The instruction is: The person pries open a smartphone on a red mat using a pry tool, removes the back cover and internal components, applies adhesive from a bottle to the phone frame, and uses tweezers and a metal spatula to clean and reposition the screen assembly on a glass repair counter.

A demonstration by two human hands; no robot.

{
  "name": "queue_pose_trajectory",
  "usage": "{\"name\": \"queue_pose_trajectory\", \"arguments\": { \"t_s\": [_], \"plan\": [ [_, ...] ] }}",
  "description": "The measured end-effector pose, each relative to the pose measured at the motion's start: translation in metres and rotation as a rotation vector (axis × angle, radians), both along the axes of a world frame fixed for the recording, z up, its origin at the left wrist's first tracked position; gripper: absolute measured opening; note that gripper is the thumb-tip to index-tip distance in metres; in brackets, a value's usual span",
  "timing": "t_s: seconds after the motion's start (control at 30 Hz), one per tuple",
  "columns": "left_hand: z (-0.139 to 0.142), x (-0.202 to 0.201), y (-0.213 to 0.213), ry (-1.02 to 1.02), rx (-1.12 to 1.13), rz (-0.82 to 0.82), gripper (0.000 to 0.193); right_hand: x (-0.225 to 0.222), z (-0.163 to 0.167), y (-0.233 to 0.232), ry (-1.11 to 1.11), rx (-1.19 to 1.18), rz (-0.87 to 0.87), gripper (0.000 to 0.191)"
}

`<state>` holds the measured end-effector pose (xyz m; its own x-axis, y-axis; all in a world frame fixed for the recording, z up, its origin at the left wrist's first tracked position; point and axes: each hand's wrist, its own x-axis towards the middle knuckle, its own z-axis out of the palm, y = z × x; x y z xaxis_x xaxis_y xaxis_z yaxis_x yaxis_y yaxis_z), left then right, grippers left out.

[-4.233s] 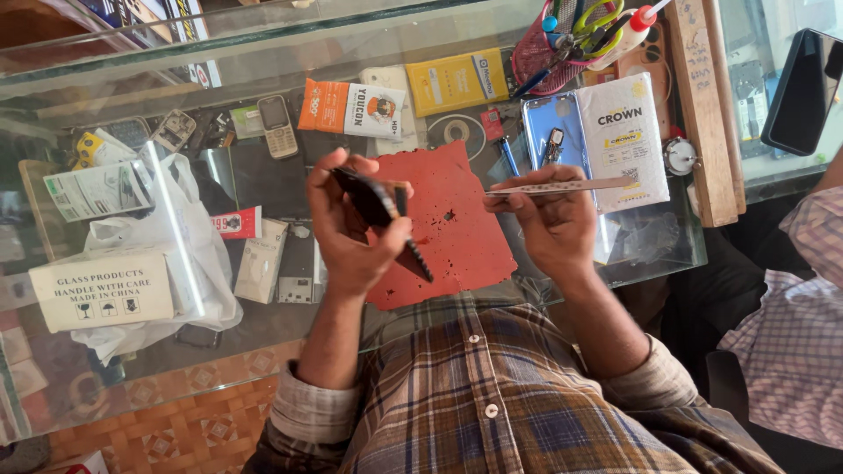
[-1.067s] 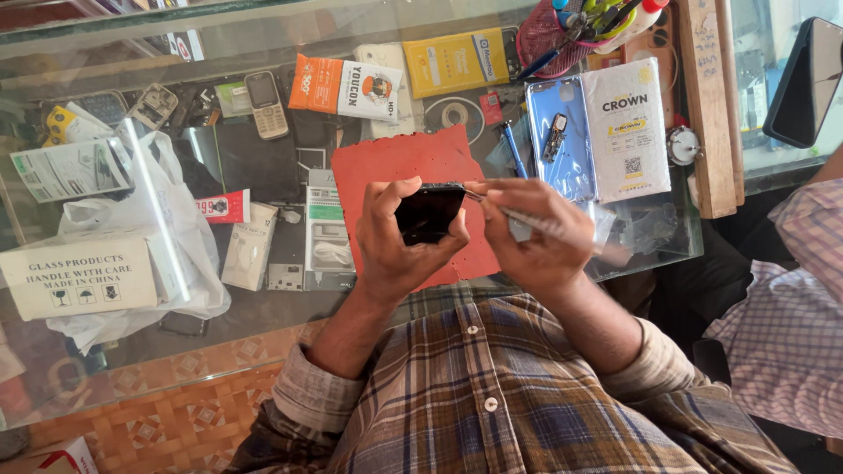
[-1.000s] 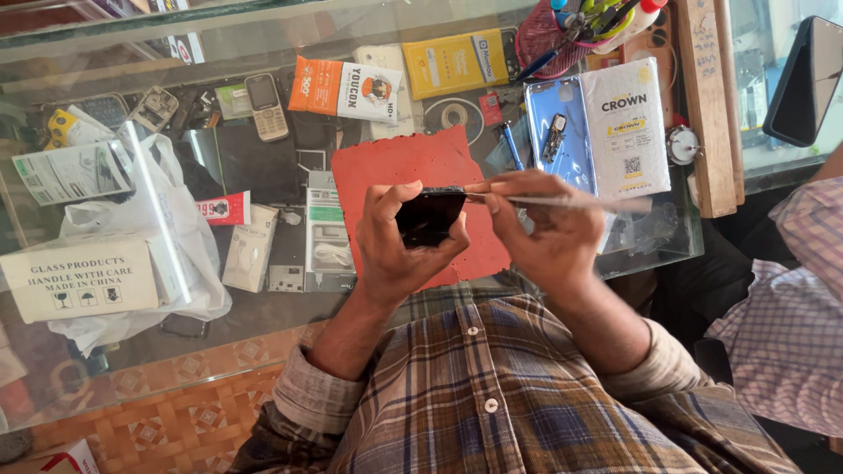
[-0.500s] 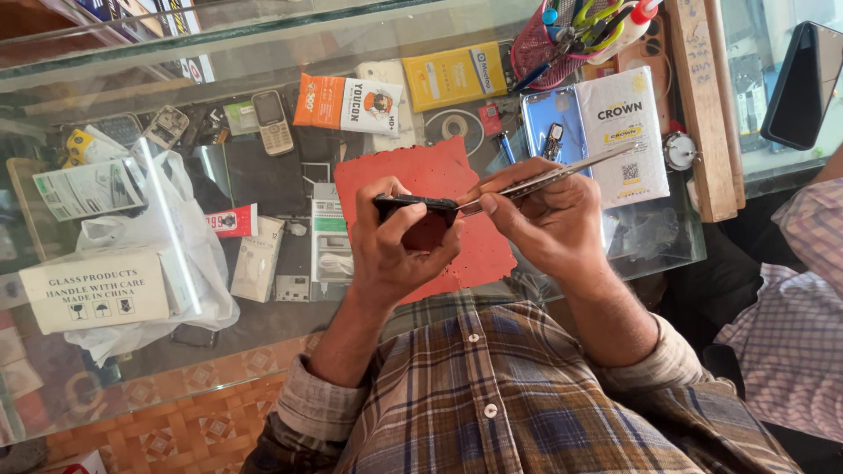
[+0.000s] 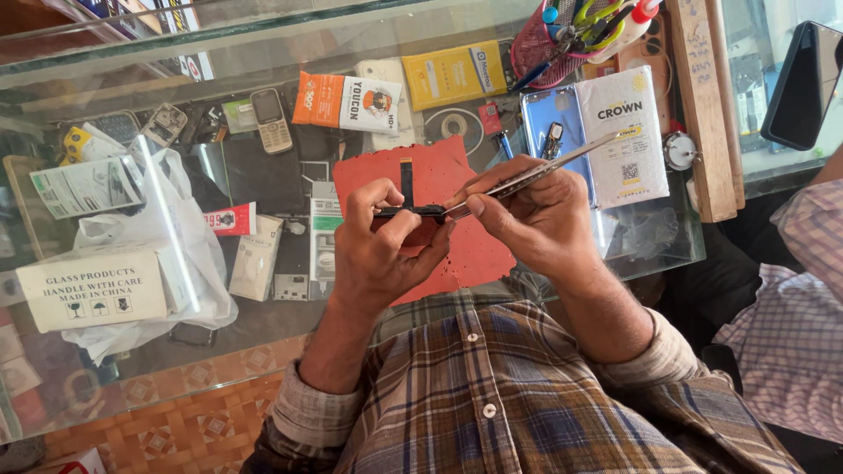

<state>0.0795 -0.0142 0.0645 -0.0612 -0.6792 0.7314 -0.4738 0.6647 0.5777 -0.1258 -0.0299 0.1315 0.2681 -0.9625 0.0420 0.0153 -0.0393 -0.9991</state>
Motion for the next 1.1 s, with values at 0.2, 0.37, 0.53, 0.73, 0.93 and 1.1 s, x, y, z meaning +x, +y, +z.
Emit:
{"name": "queue_pose_trajectory", "arguments": {
  "t_s": [0.2, 0.37, 0.53, 0.73, 0.93, 1.1],
  "plan": [
    [0.008, 0.001, 0.000, -0.019, 0.046, 0.007, 0.058, -0.003, -0.002, -0.002, -0.003, 0.015, -0.002, 0.008],
    [0.022, -0.004, 0.000, -0.058, 0.116, 0.057, 0.054, -0.006, -0.009, -0.005, -0.007, 0.017, -0.048, 0.011],
    [0.027, -0.007, -0.006, -0.045, 0.166, 0.105, 0.050, -0.007, -0.013, -0.003, -0.282, -0.043, -0.018, 0.015],
    [0.029, -0.008, -0.007, -0.013, 0.186, 0.058, 0.047, -0.009, -0.011, 0.004, -0.222, -0.034, -0.021, 0.018],
    [0.030, -0.012, -0.008, -0.005, 0.215, 0.039, 0.044, 0.002, -0.024, 0.014, -0.112, -0.306, -0.112, 0.019],
    [0.030, -0.014, -0.007, -0.001, 0.218, 0.048, 0.044, 0.005, -0.024, 0.016, -0.066, -0.425, -0.122, 0.023]
  ]
}}
